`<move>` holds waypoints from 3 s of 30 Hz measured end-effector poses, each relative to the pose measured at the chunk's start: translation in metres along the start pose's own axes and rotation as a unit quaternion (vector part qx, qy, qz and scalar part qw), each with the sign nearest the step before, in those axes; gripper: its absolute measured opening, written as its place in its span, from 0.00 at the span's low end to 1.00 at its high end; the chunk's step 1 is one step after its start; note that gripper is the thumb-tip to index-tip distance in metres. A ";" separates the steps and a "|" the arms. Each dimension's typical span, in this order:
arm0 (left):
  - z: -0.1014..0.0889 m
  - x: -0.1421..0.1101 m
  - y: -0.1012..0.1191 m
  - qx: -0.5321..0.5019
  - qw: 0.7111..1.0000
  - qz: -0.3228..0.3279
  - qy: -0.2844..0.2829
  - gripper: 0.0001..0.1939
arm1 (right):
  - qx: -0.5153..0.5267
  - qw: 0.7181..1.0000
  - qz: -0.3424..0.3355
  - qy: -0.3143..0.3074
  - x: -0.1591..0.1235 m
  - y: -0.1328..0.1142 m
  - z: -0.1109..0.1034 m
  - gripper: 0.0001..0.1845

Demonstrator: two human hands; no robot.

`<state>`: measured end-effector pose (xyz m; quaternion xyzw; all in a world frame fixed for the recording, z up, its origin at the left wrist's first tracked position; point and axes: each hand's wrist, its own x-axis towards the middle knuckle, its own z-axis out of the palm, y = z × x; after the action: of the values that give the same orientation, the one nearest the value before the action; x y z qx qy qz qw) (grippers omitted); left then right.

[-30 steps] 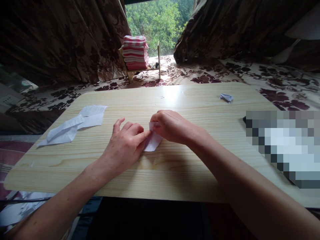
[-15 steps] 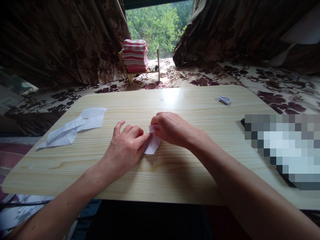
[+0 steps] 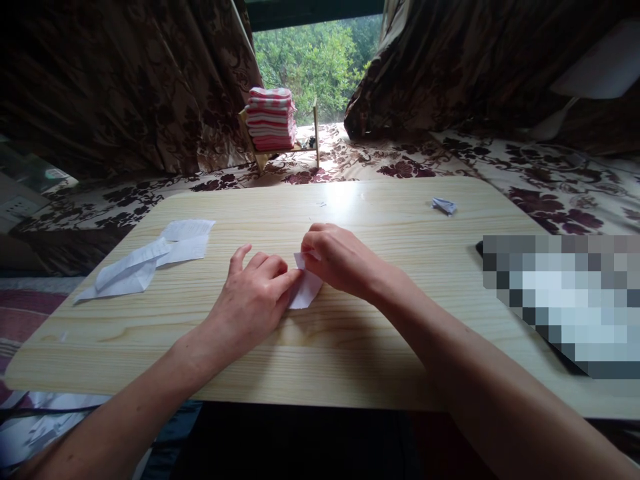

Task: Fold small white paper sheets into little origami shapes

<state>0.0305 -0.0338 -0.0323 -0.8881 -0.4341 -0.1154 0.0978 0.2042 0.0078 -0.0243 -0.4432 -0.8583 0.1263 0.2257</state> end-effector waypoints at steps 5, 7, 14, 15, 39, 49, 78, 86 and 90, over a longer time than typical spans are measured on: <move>0.001 -0.001 0.001 0.002 1.000 -0.004 0.003 0.11 | -0.003 1.000 0.007 -0.024 0.000 0.000 -0.002 0.10; 0.002 -0.002 0.002 0.004 1.000 -0.009 0.003 0.11 | -0.016 0.999 0.006 -0.029 0.001 -0.001 -0.001 0.10; 0.005 -0.004 0.003 0.006 1.000 -0.023 0.010 0.12 | -0.048 0.998 0.026 -0.026 -0.003 0.000 -0.003 0.11; 0.005 -0.003 0.004 0.007 1.000 -0.025 0.011 0.12 | -0.052 0.998 0.029 -0.026 -0.003 0.000 -0.004 0.11; 0.004 -0.002 0.005 -0.004 0.999 -0.034 -0.001 0.12 | -0.088 0.995 -0.031 -0.043 0.000 0.002 0.000 0.10; -0.001 -0.001 0.006 -0.029 0.998 -0.047 -0.006 0.12 | -0.063 0.997 0.045 -0.010 -0.007 0.005 -0.004 0.11; 0.001 0.037 -0.007 -0.180 0.964 -0.193 -0.041 0.09 | -0.068 0.995 0.067 -0.009 -0.010 0.002 -0.002 0.17; 0.008 0.041 -0.007 -0.148 0.969 -0.195 -0.035 0.08 | -0.068 0.995 0.070 -0.017 -0.008 0.000 -0.003 0.14; 0.010 0.043 -0.009 -0.149 0.969 -0.194 -0.039 0.08 | -0.068 0.995 0.072 -0.021 -0.009 0.000 -0.002 0.15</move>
<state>0.0504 0.0065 -0.0290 -0.7953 -0.5793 -0.1609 -0.0773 0.2102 0.0008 -0.0248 -0.5155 -0.8352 0.0931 0.1676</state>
